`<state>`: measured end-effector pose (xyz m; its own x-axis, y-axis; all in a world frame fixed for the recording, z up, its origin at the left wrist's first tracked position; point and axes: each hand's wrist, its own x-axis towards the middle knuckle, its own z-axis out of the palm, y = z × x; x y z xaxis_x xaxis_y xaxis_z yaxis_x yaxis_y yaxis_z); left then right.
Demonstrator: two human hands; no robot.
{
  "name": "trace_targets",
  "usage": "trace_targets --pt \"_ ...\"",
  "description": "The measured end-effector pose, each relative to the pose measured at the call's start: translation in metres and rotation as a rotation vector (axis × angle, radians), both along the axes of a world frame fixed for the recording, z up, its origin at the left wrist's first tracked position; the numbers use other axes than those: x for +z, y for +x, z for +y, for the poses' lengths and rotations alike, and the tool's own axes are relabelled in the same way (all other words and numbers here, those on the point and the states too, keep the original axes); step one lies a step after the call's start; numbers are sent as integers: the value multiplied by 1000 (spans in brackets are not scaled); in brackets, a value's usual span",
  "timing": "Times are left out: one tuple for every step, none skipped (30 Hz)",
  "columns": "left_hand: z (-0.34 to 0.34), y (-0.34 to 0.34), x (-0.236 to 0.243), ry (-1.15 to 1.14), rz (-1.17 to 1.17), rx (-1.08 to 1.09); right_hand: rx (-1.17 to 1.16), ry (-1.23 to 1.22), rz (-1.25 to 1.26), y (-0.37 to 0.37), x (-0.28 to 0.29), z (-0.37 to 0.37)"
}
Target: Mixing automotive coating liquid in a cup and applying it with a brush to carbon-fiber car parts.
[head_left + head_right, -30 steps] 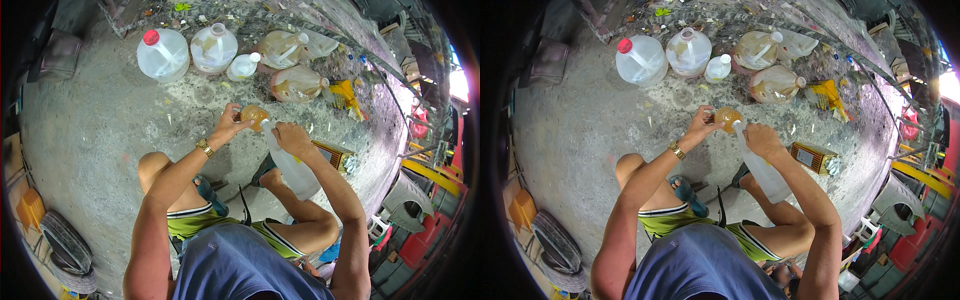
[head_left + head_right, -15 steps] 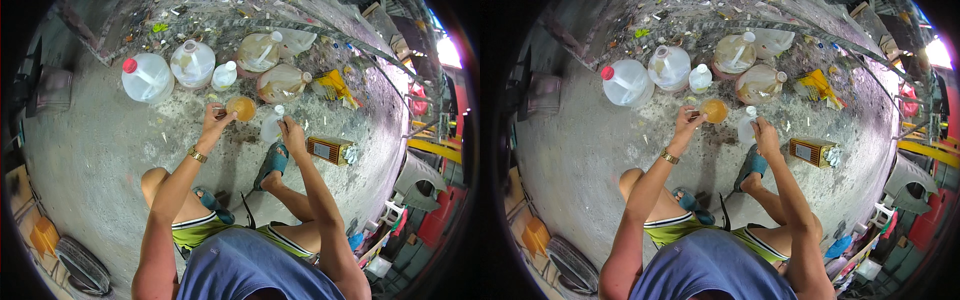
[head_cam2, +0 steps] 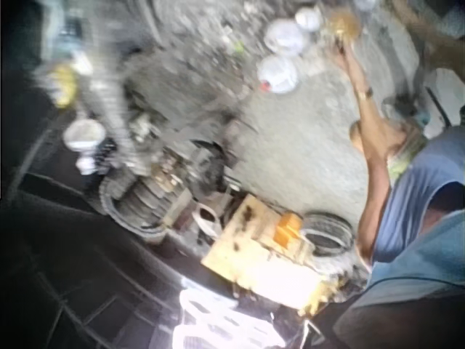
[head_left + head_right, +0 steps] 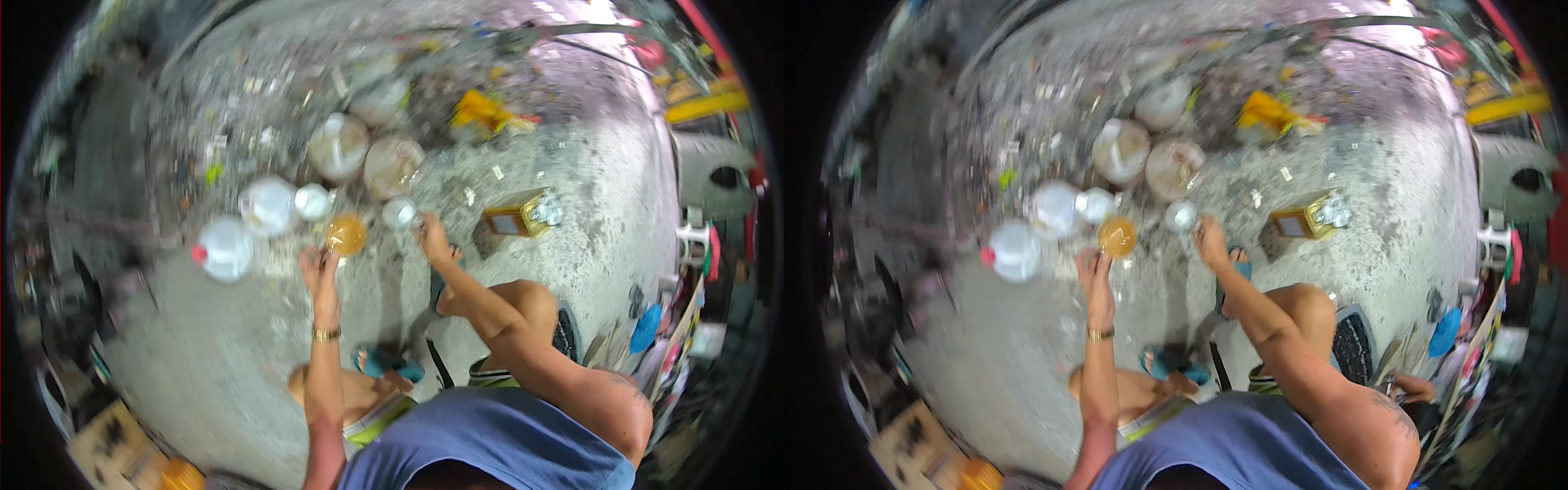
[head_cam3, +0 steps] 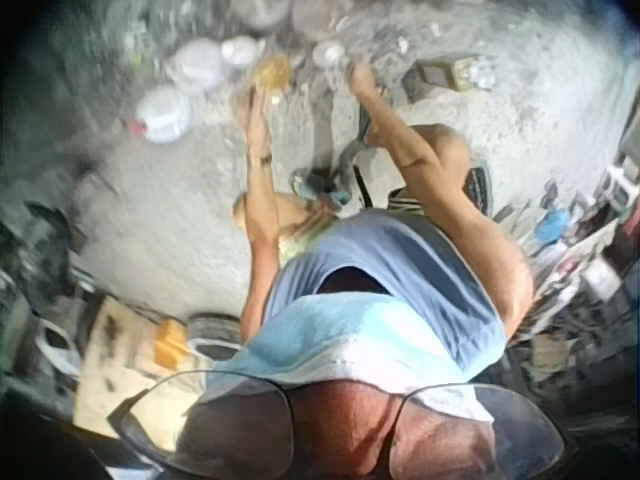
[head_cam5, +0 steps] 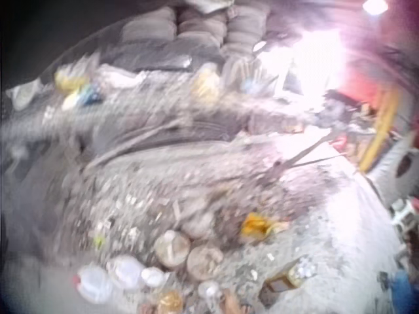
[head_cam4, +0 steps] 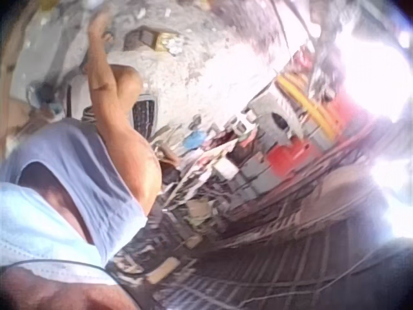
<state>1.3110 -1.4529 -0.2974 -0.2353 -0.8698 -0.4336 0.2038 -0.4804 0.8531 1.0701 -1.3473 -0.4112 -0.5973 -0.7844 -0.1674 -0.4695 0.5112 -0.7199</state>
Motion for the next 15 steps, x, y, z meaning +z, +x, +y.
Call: trace_targets --pt "-1 -6 22 28 -17 48 -23 204 -18 -1 11 3" --pt "-1 -11 45 -29 56 24 -34 209 41 0 26 11" --pt "4 -12 69 35 39 54 -10 306 -9 -5 43 20" --pt "8 -14 92 -23 93 30 8 271 -123 -11 61 31" --pt "14 -15 117 17 65 62 50 343 -257 -16 81 41" --pt "19 -15 141 -47 90 36 62 361 -254 -21 101 50" --pt "26 -16 165 -17 97 46 88 425 -249 -26 121 63" --pt "35 -16 190 14 99 57 118 355 -208 -30 142 77" --pt "43 -17 215 -9 90 58 133 340 -184 -35 163 90" --pt "50 -19 240 6 108 46 -91 200 -430 -35 187 107" --pt "58 -19 266 23 132 40 -149 250 -499 -45 211 120" --pt "66 -19 291 -1 118 37 -112 188 -475 -53 236 134" --pt "74 -21 316 43 117 29 104 235 -232 -70 265 150" --pt "79 -24 339 85 122 19 75 262 -231 -81 292 160" --pt "84 -28 361 56 129 17 39 332 -221 -91 318 160"
